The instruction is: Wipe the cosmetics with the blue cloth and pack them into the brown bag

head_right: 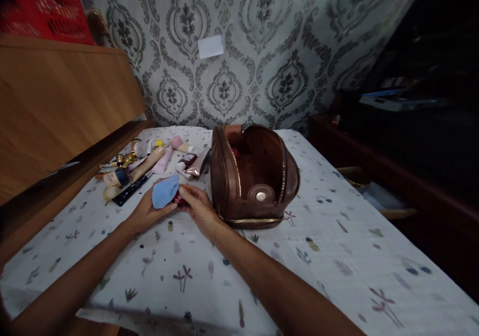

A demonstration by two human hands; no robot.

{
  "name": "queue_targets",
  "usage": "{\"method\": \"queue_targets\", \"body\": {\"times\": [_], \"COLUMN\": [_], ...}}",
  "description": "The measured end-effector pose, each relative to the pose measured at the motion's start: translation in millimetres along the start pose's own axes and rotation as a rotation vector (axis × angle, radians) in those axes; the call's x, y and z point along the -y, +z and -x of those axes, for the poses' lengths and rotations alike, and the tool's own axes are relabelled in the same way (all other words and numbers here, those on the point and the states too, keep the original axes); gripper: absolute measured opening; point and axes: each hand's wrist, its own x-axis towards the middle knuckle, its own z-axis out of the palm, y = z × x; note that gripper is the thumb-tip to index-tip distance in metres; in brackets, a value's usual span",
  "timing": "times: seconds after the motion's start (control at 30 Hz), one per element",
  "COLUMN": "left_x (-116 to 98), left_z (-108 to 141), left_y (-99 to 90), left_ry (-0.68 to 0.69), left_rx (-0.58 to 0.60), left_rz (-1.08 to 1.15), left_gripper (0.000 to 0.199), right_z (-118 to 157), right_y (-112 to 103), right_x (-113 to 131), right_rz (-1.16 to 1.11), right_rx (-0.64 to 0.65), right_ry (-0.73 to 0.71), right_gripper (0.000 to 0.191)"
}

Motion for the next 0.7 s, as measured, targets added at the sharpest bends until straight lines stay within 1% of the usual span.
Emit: {"method": "queue_targets", "body": {"times": [0.07, 0.13, 0.2, 0.3, 0.4, 0.47, 0.6, 0.63, 0.7], "left_x": [1, 2, 2, 0, -2, -4, -8, -9, -10], "left_z": [0, 1, 0, -2, -5, -6, -7, -7, -7], "left_y": [-0.3, 0.1, 0.6, -0.4, -4.0, -6.2, -7.1, -7.0, -6.9], "left_ry": [0.017, 0.016, -0.035, -0.152, -0.211, -0.204, -0.137, -0.119, -0.074], "left_rx": [0.006, -0.020, -0.095, -0.236, -0.305, -0.281, -0.109, -0.085, -0.077], "left_rz": [0.038, 0.040, 0.010, -0.018, -0.032, -0.061, -0.081, -0.079, -0.077], "left_gripper": [0.061, 0.057, 0.050, 0.042, 0.033, 0.032, 0.031, 0.032, 0.036], "right_z": [0, 0, 0, 1, 2, 3, 2, 1, 0], "right_y": [0, -1, -1, 0, 0, -1, -1, -1, -2], "right_x": [-1, -1, -1, 0, 1, 1, 0, 0, -1], "right_rz": [0.021, 0.025, 0.032, 0.049, 0.041, 0.047, 0.093, 0.098, 0.100], "right_rx": [0.003, -0.006, 0.009, 0.024, 0.004, 0.000, -0.010, -0.015, -0.032], "right_ry": [0.000, 0.002, 0.017, 0.035, 0.020, 0.011, -0.012, -0.016, -0.018], "right_gripper": [0.039, 0.039, 0.041, 0.044, 0.043, 0.042, 0.043, 0.043, 0.044]}}
